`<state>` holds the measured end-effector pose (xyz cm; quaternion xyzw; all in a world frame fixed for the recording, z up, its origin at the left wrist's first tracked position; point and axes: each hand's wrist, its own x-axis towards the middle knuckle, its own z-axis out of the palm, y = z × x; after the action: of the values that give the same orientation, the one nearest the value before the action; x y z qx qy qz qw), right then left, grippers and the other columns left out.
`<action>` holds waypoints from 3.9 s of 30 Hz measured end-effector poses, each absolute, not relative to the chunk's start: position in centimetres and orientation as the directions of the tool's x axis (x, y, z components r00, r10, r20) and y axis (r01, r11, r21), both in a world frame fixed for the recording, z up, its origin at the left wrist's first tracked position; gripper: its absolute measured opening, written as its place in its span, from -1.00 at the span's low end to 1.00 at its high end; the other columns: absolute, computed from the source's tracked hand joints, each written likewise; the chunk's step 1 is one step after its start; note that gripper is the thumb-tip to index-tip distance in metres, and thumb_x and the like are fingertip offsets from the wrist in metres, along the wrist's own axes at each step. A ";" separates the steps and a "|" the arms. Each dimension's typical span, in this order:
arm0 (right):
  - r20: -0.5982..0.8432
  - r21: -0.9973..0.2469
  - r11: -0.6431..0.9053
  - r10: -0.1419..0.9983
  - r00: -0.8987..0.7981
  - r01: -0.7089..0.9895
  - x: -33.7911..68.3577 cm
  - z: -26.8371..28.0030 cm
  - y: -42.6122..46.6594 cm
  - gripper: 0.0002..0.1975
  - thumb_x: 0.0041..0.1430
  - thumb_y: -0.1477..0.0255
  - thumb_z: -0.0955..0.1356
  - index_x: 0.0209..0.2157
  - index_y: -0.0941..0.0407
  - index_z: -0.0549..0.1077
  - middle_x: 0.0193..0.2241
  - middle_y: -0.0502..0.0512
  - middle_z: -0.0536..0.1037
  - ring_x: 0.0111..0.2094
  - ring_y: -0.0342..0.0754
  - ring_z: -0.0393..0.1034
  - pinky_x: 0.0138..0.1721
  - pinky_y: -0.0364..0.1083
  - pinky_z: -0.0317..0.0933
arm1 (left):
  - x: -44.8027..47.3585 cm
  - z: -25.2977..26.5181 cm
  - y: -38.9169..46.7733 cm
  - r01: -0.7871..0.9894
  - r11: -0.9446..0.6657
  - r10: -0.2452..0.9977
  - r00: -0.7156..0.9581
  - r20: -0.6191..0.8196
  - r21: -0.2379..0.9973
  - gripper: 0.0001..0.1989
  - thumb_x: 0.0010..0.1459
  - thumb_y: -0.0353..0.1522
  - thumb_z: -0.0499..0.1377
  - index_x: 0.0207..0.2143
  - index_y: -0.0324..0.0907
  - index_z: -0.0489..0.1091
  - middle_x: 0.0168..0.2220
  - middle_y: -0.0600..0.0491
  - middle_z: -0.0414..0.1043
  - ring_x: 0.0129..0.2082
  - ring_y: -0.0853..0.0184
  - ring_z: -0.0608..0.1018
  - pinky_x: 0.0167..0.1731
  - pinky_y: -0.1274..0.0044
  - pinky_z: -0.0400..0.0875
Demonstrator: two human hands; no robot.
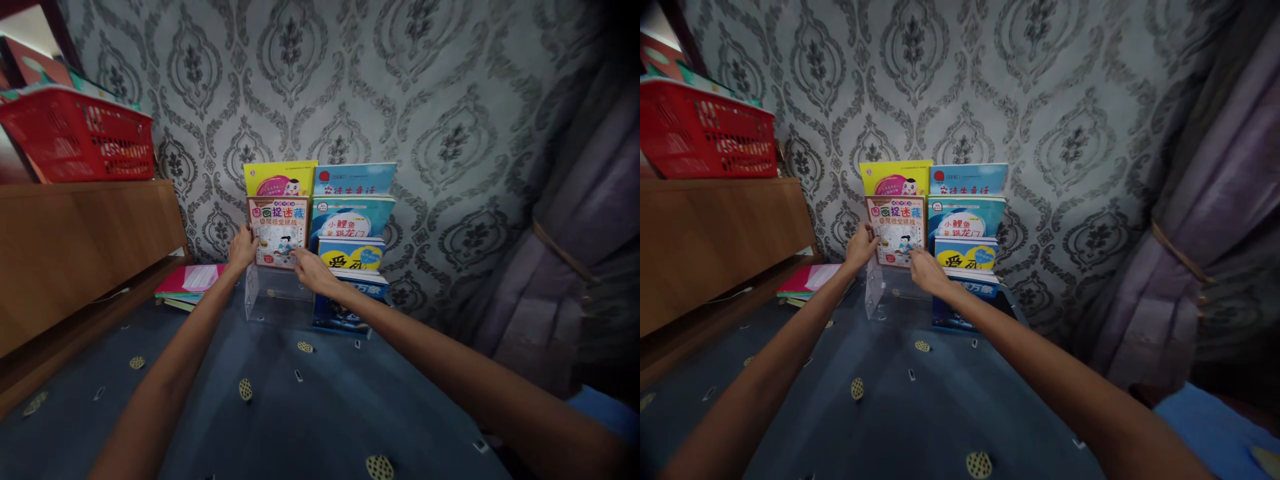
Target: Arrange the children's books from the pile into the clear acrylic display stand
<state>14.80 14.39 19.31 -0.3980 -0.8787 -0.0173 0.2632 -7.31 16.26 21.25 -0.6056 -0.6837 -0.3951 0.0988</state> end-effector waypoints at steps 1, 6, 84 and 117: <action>0.460 -0.181 0.672 0.703 -0.543 0.718 14.7 19.5 14.4 -0.58 0.26 0.60 0.24 0.12 0.25 0.42 0.15 0.39 0.49 0.20 0.14 0.37 0.24 0.05 0.21 | -7.4 21.2 16.3 0.906 -0.052 0.746 -0.245 0.620 0.421 -0.64 0.25 -0.32 0.16 0.07 -0.17 0.22 -0.13 -0.18 0.57 -0.04 -0.01 0.60 -0.08 0.30 0.42; 0.419 -0.189 0.641 0.738 -0.529 0.744 14.2 19.8 15.7 -0.67 0.25 0.57 0.28 0.03 0.18 0.46 0.07 0.33 0.55 0.14 0.15 0.43 0.16 0.04 0.26 | -7.7 21.0 16.8 0.895 -0.087 0.735 -0.238 0.635 0.437 -0.70 0.27 -0.29 0.14 0.03 -0.14 0.26 -0.12 -0.14 0.57 -0.06 0.04 0.61 -0.08 0.33 0.42; 0.426 -0.248 0.772 0.629 -0.650 0.585 13.3 17.5 12.4 -0.62 0.27 0.51 0.33 0.11 0.18 0.50 0.23 0.32 0.43 0.31 0.16 0.26 0.32 0.17 0.11 | -11.4 19.7 15.0 0.818 -0.354 0.776 -0.015 0.631 0.454 -0.72 0.22 -0.41 0.06 -0.06 -0.22 0.46 -0.29 0.04 0.52 -0.31 0.29 0.51 -0.21 0.48 0.39; 0.413 -0.410 0.833 0.532 -0.739 0.372 15.3 -0.2 -2.0 -0.64 0.42 0.44 0.24 0.15 0.08 0.48 0.23 0.23 0.45 0.28 0.11 0.31 0.29 0.23 0.23 | -20.7 8.4 7.4 0.980 0.179 0.955 -0.151 0.254 -0.089 -0.50 0.34 -0.40 0.00 0.31 -0.14 0.20 0.30 -0.26 0.26 0.30 -0.02 0.30 0.21 0.01 0.20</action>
<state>15.32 -1.97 -0.24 -0.2457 -0.9200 0.1519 0.2648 -20.75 7.43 8.41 -0.6390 -0.7571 -0.0486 0.1270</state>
